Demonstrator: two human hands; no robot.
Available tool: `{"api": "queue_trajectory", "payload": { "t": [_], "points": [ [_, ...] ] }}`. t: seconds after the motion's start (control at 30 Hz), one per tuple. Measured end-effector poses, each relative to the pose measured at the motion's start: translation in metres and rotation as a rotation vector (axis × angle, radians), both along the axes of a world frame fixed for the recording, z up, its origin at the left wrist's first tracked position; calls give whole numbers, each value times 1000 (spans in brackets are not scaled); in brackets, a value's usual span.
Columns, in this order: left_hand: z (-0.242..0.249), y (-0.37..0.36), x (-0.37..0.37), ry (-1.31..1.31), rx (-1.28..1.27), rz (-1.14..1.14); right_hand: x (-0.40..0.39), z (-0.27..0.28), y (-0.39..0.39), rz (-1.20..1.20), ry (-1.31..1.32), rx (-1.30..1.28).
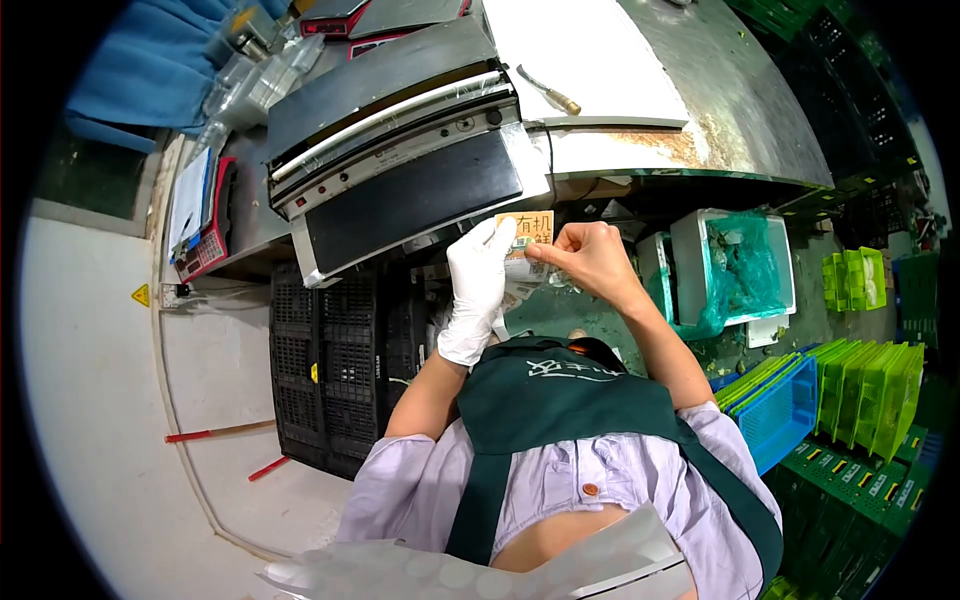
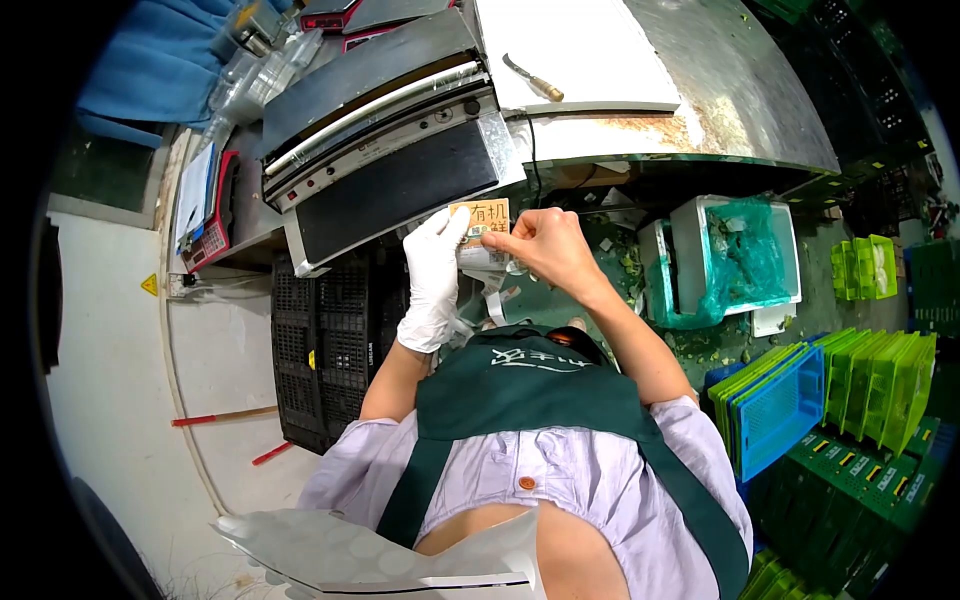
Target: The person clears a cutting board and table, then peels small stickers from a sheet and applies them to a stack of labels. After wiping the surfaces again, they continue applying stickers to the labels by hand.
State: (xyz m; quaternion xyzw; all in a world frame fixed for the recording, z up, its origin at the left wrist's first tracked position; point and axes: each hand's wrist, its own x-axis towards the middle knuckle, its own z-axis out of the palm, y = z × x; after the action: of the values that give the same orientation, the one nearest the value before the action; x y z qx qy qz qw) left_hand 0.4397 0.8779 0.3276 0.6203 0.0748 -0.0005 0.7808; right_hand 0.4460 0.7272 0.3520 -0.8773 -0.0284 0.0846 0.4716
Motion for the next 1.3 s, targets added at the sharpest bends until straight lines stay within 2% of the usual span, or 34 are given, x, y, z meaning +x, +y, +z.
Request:
{"api": "queue_trajectory", "payload": {
  "t": [0.03, 0.13, 0.17, 0.23, 0.27, 0.3, 0.37, 0.4, 0.43, 0.5, 0.53, 0.6, 0.63, 1.13, 1.3],
  "points": [
    [4, 2, 0, 0, -4, 0, 0, 1, -4, 0, 0, -4],
    [7, 9, 4, 89, 15, -275, 2, -2, -17, 231, 198, 51],
    [6, 9, 4, 90, 13, -277, 1, -2, -19, 230, 200, 49],
    [5, 9, 4, 122, -191, -382, 0, -2, -21, 304, 349, 334],
    [-3, 14, 6, 107, -284, -457, 1, -1, -22, 231, 360, 354],
    [-11, 21, 7, 133, -268, -525, 4, 0, -25, 159, 371, 372],
    [-22, 27, 1, 132, -114, -625, 8, -2, -33, 4, 456, 459],
    [-11, 23, -6, 143, -47, -611, 9, -5, -37, -30, 485, 513],
    [-29, 25, -5, 96, 146, -571, 8, -7, -37, -33, 486, 514],
    [-27, 21, -10, 242, 94, -418, 2, -13, -37, -42, 402, 663],
    [-27, 18, -12, 246, 94, -414, -1, -18, -37, -29, 391, 691],
    [-27, 11, -13, 217, 14, -263, -8, -16, -33, 8, 319, 677],
    [-27, 11, -12, 217, 13, -261, -12, -16, -31, 41, 244, 662],
    [-20, -1, -9, 196, -175, -151, -34, -36, -15, 55, 26, 662],
    [-24, -4, -9, 167, -185, -152, -30, -50, -7, 110, -122, 563]
  ]
}}
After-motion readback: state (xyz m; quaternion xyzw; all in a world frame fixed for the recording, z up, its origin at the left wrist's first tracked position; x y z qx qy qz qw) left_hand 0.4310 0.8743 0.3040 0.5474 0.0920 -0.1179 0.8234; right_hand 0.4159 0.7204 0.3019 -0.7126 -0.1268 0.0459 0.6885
